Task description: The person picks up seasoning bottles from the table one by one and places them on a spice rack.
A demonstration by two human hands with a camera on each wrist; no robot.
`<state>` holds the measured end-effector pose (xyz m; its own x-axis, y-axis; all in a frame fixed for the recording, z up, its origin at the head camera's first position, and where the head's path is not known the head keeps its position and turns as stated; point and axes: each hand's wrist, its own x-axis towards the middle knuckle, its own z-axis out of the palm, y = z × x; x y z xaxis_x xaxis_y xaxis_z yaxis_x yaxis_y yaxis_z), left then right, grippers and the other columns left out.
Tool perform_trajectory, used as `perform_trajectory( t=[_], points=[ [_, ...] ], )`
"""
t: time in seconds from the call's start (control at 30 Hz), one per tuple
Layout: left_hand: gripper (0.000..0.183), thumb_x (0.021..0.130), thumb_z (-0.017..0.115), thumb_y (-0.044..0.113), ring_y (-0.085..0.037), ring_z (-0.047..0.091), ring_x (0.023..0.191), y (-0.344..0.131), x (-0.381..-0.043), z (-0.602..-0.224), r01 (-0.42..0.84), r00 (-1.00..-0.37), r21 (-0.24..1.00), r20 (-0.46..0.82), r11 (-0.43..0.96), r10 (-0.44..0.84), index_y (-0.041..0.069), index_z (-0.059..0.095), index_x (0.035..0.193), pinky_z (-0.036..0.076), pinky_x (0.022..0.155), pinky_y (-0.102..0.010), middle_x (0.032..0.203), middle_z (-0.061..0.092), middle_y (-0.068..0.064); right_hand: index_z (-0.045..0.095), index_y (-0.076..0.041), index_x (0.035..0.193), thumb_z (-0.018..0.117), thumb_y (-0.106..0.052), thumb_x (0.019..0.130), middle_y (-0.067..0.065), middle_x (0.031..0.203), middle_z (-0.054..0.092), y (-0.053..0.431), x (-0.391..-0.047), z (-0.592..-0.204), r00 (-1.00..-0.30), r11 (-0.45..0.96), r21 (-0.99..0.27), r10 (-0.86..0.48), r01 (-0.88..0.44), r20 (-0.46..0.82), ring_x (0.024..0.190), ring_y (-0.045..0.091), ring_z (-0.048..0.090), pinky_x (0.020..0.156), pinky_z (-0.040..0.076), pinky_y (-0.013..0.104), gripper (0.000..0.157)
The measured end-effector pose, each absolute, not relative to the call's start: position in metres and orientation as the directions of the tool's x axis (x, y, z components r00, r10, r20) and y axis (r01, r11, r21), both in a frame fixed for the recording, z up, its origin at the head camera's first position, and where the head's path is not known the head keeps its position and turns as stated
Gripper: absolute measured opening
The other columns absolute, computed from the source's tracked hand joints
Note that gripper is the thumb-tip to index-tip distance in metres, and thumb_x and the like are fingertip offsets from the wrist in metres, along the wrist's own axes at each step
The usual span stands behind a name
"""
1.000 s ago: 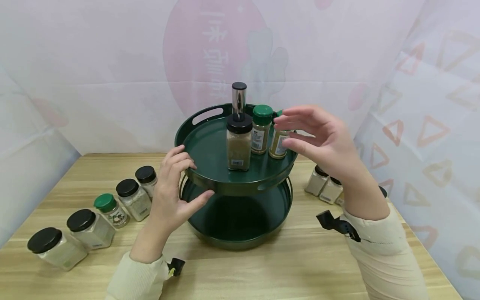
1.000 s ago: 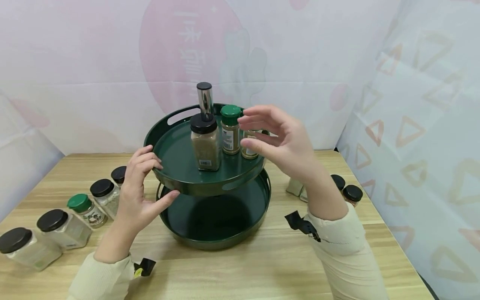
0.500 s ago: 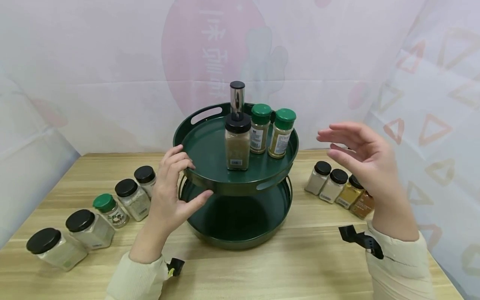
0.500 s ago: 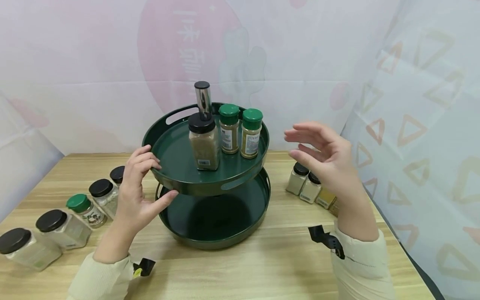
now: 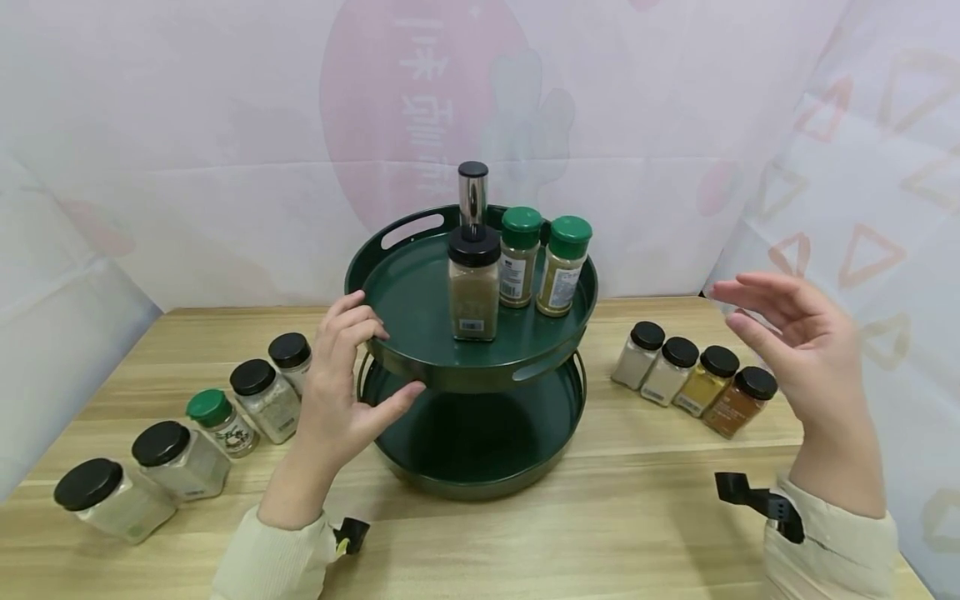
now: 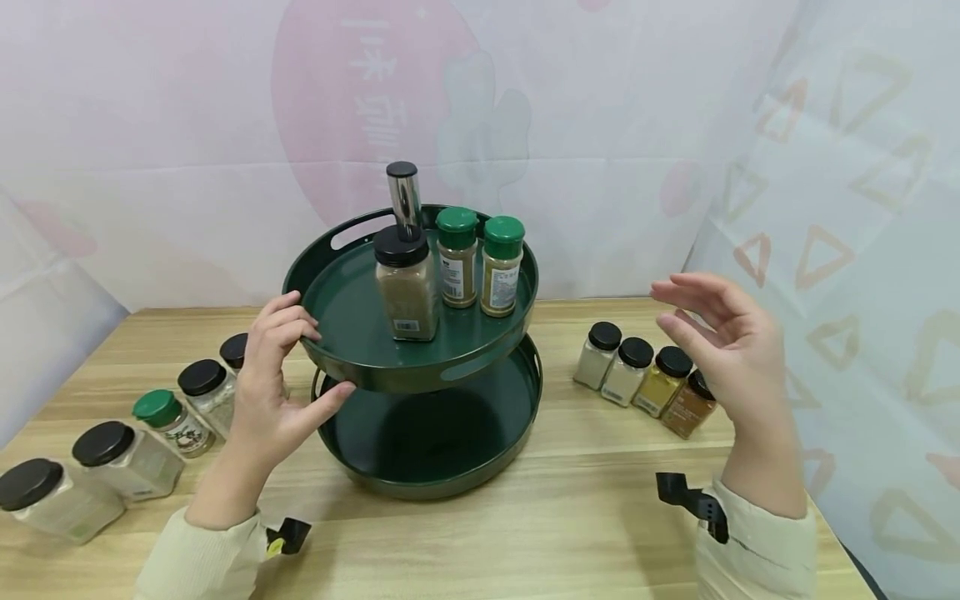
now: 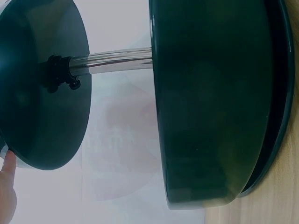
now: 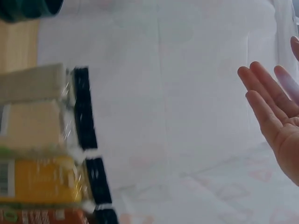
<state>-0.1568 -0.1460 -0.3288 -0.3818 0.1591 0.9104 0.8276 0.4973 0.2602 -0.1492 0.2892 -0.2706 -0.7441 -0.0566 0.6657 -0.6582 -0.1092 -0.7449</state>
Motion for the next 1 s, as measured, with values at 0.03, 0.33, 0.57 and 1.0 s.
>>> perform_trajectory(
  t=[0.03, 0.33, 0.57, 1.0],
  points=[
    [0.063, 0.09, 0.068, 0.052, -0.042, 0.043, 0.135, -0.146, -0.157, -0.329, 0.829, -0.38, 0.259, 0.911, 0.496, 0.159, -0.008, 0.055, 0.107, 0.03, 0.122, -0.046, 0.112, 0.056, -0.021, 0.048, 0.024, 0.125, 0.052, 0.03, 0.084, 0.015, 0.114, 0.072, 0.294, -0.148, -0.273, -0.755, -0.088, -0.755, -0.045, -0.65, 0.655, 0.111, 0.021, 0.069, 0.096, 0.056, 0.023, 0.042],
    [0.063, 0.089, 0.068, 0.052, -0.045, 0.044, 0.133, -0.145, -0.157, -0.329, 0.83, -0.381, 0.263, 0.912, 0.492, 0.155, -0.007, 0.055, 0.107, 0.03, 0.122, -0.047, 0.113, 0.057, -0.021, 0.056, 0.013, 0.126, 0.06, 0.022, 0.085, 0.001, 0.113, 0.074, 0.332, -0.142, -0.297, -0.842, 0.096, -0.841, 0.045, -0.533, 0.538, 0.11, 0.008, 0.067, 0.091, 0.053, 0.011, 0.042],
    [0.063, 0.089, 0.068, 0.052, -0.045, 0.044, 0.133, -0.144, -0.157, -0.328, 0.826, -0.383, 0.266, 0.912, 0.496, 0.149, -0.007, 0.055, 0.107, 0.03, 0.122, -0.047, 0.113, 0.057, -0.022, 0.06, 0.001, 0.127, 0.065, 0.012, 0.088, -0.013, 0.116, 0.071, 0.357, -0.146, -0.313, -0.891, 0.333, -0.849, 0.056, -0.41, 0.452, 0.11, -0.004, 0.064, 0.09, 0.047, 0.002, 0.041],
    [0.063, 0.089, 0.068, 0.052, -0.046, 0.044, 0.132, -0.145, -0.156, -0.328, 0.824, -0.389, 0.272, 0.909, 0.498, 0.148, -0.007, 0.056, 0.107, 0.03, 0.122, -0.047, 0.114, 0.057, -0.022, 0.054, -0.015, 0.137, 0.067, -0.008, 0.095, -0.029, 0.122, 0.057, 0.379, -0.151, -0.336, -0.959, 0.641, -0.722, -0.079, -0.259, 0.274, 0.111, -0.021, 0.052, 0.083, 0.041, -0.003, 0.045]
  ],
)
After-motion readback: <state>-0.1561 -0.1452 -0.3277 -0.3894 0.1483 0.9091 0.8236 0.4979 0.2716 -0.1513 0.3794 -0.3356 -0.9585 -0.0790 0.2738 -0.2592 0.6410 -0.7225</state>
